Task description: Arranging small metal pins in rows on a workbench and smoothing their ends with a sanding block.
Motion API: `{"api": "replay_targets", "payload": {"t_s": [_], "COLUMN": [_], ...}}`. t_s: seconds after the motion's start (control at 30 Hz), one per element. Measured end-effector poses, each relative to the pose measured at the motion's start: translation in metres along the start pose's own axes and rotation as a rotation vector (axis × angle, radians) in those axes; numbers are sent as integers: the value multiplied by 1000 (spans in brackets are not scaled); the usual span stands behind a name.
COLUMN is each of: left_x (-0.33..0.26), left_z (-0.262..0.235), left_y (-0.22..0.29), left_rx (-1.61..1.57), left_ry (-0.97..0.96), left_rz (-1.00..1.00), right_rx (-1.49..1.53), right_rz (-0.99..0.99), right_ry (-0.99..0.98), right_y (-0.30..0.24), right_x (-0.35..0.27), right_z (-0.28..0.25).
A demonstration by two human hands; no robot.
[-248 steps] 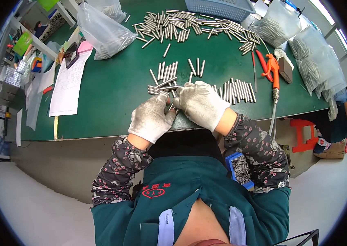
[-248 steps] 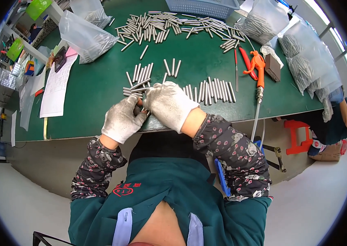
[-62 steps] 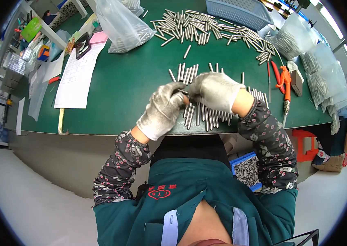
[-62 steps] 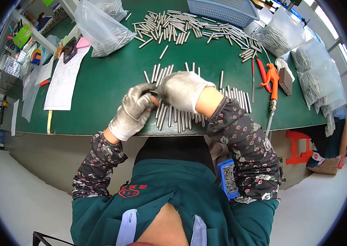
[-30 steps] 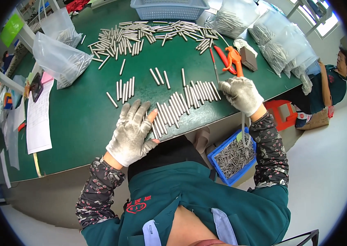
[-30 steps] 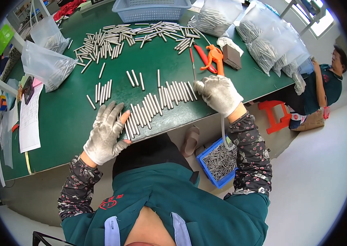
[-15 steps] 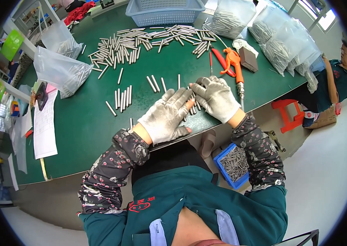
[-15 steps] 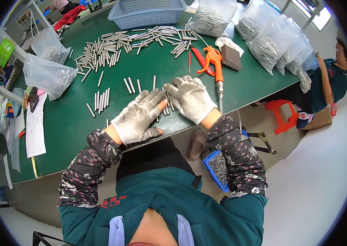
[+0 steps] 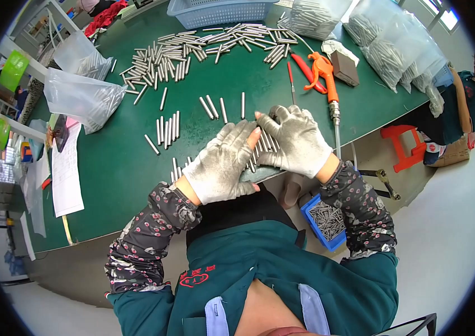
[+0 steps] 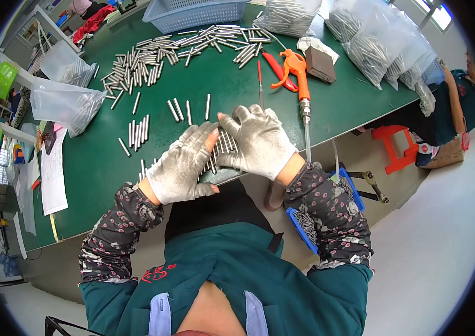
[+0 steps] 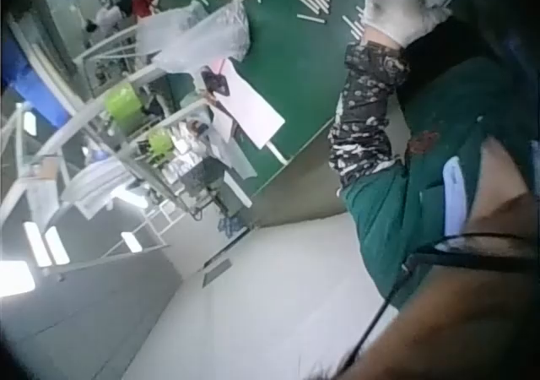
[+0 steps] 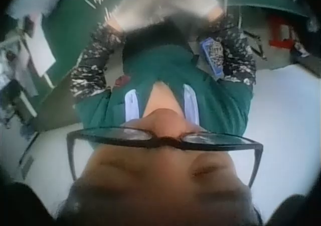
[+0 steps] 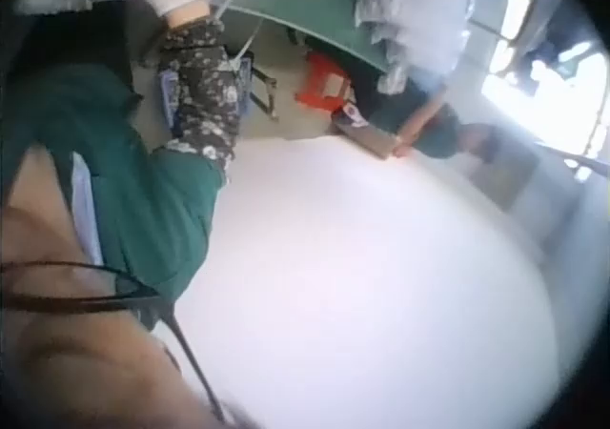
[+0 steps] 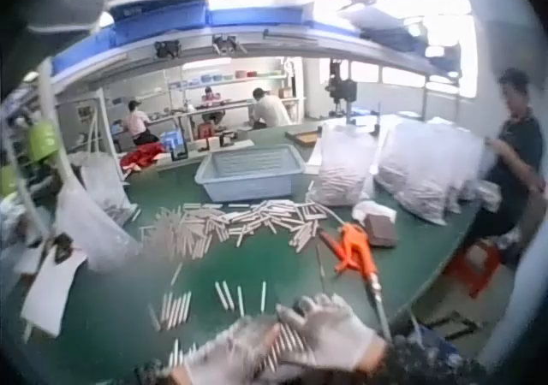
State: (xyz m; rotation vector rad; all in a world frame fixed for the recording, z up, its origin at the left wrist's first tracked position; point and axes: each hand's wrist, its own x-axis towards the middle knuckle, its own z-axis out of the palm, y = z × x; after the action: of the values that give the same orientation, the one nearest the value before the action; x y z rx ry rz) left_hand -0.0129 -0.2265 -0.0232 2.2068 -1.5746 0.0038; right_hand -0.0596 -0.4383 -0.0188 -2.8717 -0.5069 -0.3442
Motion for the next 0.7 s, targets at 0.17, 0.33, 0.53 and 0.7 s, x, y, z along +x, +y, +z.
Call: {"api": "replay_targets", "payload": {"t_s": [0.17, 0.33, 0.53, 0.7], "left_x": [-6, -8, -39, -55], "left_z": [6, -2, -35, -11], "left_y": [-5, -8, -10, -1], "left_rx": [-41, -82, 114, 169], "left_ry": [30, 73, 36, -56], "left_rz": [58, 92, -77, -145], "right_rx": [57, 38, 65, 87], "right_rz": [-19, -78, -11, -184], "right_ry": [20, 46, -66, 54], "right_y": [2, -3, -5, -32], "right_x": [-13, -14, -14, 3], "right_z": [5, 2, 0, 4]}}
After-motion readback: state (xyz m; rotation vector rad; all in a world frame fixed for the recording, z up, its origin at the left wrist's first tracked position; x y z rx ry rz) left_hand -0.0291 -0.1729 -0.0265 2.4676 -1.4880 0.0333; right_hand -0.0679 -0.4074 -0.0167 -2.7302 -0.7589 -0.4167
